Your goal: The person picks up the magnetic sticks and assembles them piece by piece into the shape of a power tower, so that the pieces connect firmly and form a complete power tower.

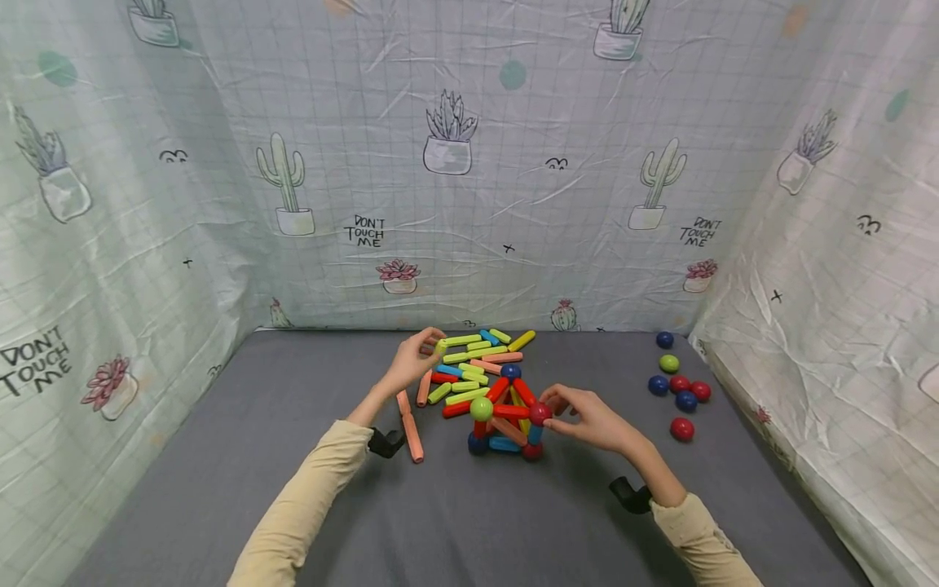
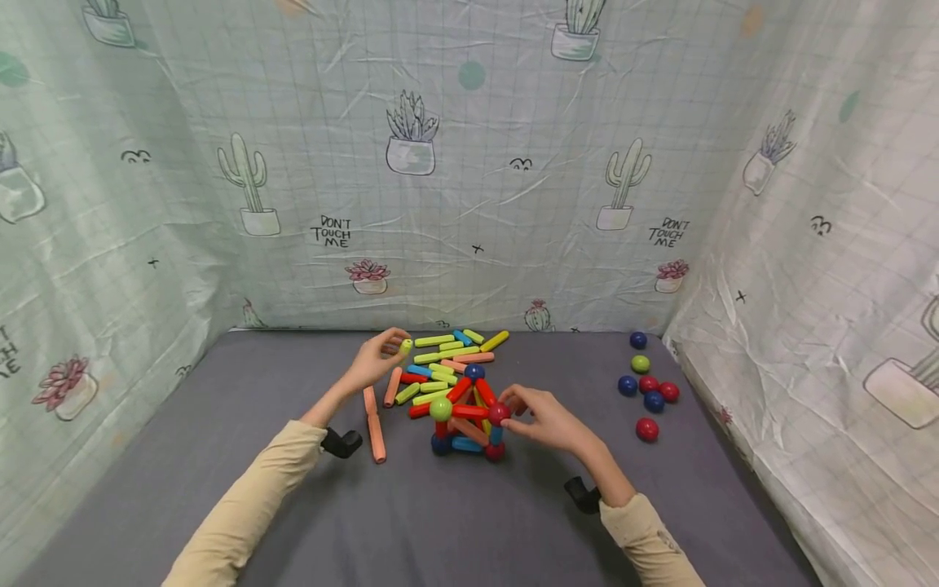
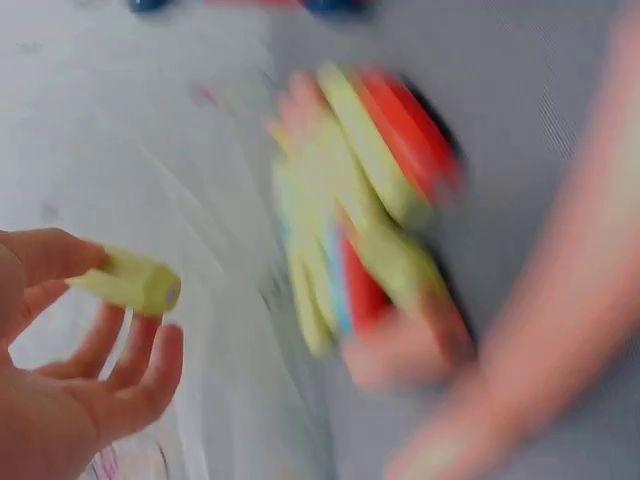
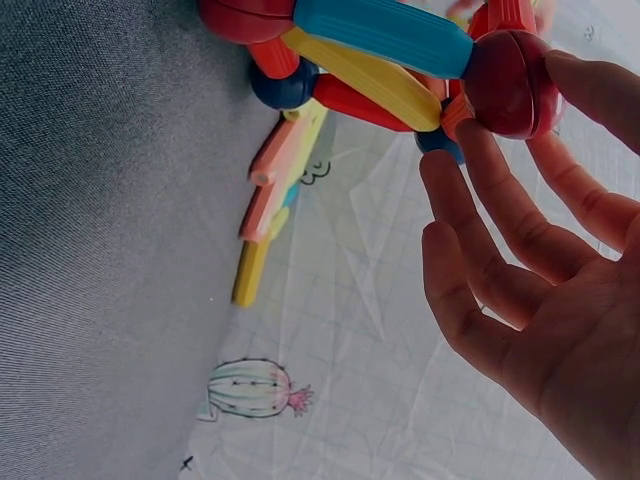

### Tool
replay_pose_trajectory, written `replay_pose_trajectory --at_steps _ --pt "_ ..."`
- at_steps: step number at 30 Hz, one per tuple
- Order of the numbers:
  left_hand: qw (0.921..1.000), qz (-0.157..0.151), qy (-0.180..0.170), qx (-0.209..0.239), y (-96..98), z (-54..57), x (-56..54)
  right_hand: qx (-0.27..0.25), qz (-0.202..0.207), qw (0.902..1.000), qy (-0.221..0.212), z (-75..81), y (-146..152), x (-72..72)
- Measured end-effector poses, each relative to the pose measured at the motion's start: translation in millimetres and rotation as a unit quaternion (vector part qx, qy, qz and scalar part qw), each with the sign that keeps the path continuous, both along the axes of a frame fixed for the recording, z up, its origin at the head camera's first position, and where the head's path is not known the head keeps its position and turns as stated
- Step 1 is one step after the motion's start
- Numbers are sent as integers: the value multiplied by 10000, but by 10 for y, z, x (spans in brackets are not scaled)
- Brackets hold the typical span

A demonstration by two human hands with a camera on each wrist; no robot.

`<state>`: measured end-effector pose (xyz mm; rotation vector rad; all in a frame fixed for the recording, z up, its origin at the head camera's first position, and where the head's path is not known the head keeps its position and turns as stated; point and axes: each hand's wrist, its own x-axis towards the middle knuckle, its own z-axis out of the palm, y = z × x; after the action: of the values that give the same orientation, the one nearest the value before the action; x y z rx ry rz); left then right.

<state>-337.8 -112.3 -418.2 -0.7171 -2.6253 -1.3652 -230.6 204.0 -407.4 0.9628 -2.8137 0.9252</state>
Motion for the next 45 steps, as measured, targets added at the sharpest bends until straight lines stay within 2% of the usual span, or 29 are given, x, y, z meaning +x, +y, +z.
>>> replay_pose_trajectory --at_steps 1,3,6,8,13,17,20,25,28,31,32,35,37,38,40,42,44,45 --pt "9988 -256 -245 330 73 45 15 1 -4 10000 -32 2 -3 -3" --pt "9916 -714 -656 856 209 118 45 5 26 10000 -51 5 -8 -8" --pt "9780 -1227 -1036 1334 405 190 66 -1 40 9999 -101 6 -14 -16" --pt "9745 -1341 -1092 1429 528 230 81 -13 48 9999 -101 8 -16 -21" --pt "9712 -1305 -1167 1615 769 263 105 -60 84 9998 -163 8 -21 -40" --pt "9617 -1487 -1473 1771 872 212 115 -133 111 9996 -215 11 -24 -45" --pt "9581 -1565 -1568 1816 886 160 119 -182 128 9995 -232 14 -26 -42" --pt "9579 -1341 -1664 1918 779 120 121 -156 98 9995 -249 11 -21 -35" --pt "9619 -920 -1863 1778 634 95 99 -241 54 9992 -310 -3 -11 -27" --pt "9672 -457 -1981 1523 461 -49 -3 -480 8 9977 -488 -29 5 -20" --pt "9694 -340 -1962 1436 405 -134 -60 -596 -1 9966 -575 -41 11 -18" --pt "9817 -341 -1467 1164 211 -352 -137 -910 -48 9920 -875 -77 27 -18" --pt "9900 -511 -844 1006 89 -692 -378 -1091 -76 9884 -1058 -98 29 -19" --pt "9936 -511 -596 816 49 -785 -441 -1162 -102 9867 -1135 -106 27 -18" --pt "9978 -388 -324 425 14 -912 -531 -1260 -135 9841 -1241 -110 18 -8" --pt "9996 -245 -152 26 23 -970 -574 -1309 -129 9832 -1265 -85 -2 20" --pt "9982 -28 -118 -589 69 -752 -341 -1300 -108 9837 -1236 -32 -31 61" --pt "9966 -7 17 -819 83 -720 -285 -1288 -99 9840 -1225 -2 -46 83"
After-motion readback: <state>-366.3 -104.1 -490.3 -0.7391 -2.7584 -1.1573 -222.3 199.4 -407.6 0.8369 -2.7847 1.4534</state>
